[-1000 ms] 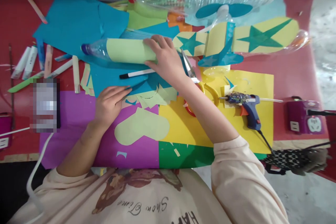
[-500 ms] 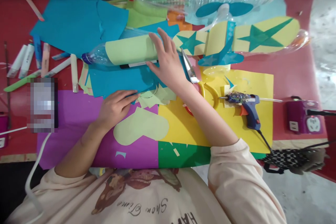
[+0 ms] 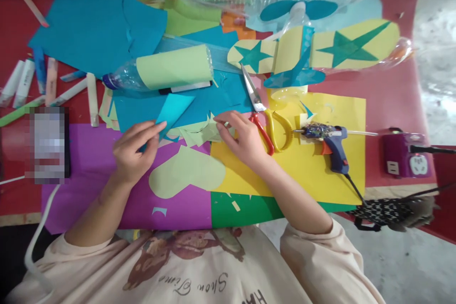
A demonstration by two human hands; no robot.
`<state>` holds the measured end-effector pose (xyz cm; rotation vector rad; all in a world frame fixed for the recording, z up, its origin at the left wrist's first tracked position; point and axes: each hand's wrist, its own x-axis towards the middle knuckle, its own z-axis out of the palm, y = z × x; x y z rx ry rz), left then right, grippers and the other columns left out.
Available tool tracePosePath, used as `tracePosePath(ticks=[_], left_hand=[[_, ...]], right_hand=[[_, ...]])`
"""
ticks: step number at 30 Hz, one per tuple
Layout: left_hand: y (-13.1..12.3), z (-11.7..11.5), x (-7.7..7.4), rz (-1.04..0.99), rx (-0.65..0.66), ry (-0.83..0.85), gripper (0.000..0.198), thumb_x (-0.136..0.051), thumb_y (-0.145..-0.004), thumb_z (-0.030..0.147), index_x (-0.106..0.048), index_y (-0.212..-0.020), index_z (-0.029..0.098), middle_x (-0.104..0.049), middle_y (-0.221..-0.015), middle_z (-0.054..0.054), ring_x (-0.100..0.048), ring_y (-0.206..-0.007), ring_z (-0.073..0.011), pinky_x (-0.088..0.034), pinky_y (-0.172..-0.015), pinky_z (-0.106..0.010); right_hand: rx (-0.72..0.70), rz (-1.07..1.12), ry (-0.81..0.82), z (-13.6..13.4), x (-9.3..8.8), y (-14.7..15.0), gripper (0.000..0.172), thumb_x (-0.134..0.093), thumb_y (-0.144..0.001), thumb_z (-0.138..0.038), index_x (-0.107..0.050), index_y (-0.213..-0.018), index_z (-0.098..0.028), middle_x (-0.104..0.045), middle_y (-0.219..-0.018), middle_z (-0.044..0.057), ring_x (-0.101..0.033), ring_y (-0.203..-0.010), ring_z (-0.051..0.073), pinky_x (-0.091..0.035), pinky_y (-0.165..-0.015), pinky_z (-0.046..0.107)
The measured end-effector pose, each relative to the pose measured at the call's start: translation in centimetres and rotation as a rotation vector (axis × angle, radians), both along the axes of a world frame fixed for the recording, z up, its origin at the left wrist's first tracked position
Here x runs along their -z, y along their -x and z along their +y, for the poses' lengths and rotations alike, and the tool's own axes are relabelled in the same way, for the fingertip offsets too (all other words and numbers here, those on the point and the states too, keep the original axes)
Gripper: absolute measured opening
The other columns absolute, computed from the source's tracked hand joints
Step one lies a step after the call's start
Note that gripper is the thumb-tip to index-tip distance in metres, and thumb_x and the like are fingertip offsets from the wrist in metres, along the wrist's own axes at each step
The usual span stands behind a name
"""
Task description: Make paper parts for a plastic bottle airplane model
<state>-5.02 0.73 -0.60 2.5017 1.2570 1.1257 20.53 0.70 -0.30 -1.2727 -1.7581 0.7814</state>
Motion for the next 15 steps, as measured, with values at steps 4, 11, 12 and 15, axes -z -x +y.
tracePosePath(ticks=[4, 11, 12, 15], left_hand=[[-1.1, -0.6, -0.2, 0.086, 0.3, 0.164, 0.053, -0.05, -0.096, 0.023, -0.038, -0.147, 0.025, -0.066, -0.126, -0.009, -0.064, -0.113, -0.0199, -0.053, -0.095, -0.03], [-1.7, -0.6, 0.4, 0.23, 0.607, 0.434, 0.071, -0.033, -0.095, 0.059, -0.019, -0.155, 0.023, -0.039, -0.153, -0.014, -0.043, -0.138, -0.0299, -0.039, -0.111, -0.042], [-1.6, -0.5, 0.4, 0.231, 0.6, 0.459, 0.069, -0.03, -0.096, 0.06, -0.022, -0.154, 0.025, -0.038, -0.154, -0.013, -0.042, -0.138, -0.0298, -0.038, -0.112, -0.042], [-1.2, -0.3, 0.4, 0.212, 0.553, 0.504, 0.064, -0.027, -0.096, 0.06, -0.026, -0.153, 0.029, -0.037, -0.155, -0.01, -0.04, -0.14, -0.0284, -0.036, -0.113, -0.043]], right_hand=[[-0.223, 0.447, 0.457, -0.5, 0.2, 1.0, 0.057, -0.048, -0.085, -0.068, -0.057, -0.117, -0.023, -0.067, -0.115, 0.01, -0.068, -0.092, 0.02, -0.058, -0.078, 0.037], [-0.127, 0.58, 0.661, -0.8, 1.0, 1.8, 0.053, -0.068, -0.08, -0.044, -0.047, -0.126, -0.027, -0.063, -0.122, 0.008, -0.069, -0.088, 0.019, -0.061, -0.07, 0.035], [-0.105, 0.569, 0.671, -0.7, 0.9, 1.7, 0.051, -0.065, -0.082, -0.041, -0.047, -0.127, -0.026, -0.066, -0.113, 0.008, -0.069, -0.082, 0.018, -0.061, -0.063, 0.032], [-0.044, 0.576, 0.653, -0.5, 0.4, 1.2, 0.057, -0.06, -0.084, -0.043, -0.042, -0.135, -0.023, -0.069, -0.1, 0.006, -0.069, -0.069, 0.015, -0.057, -0.051, 0.027]])
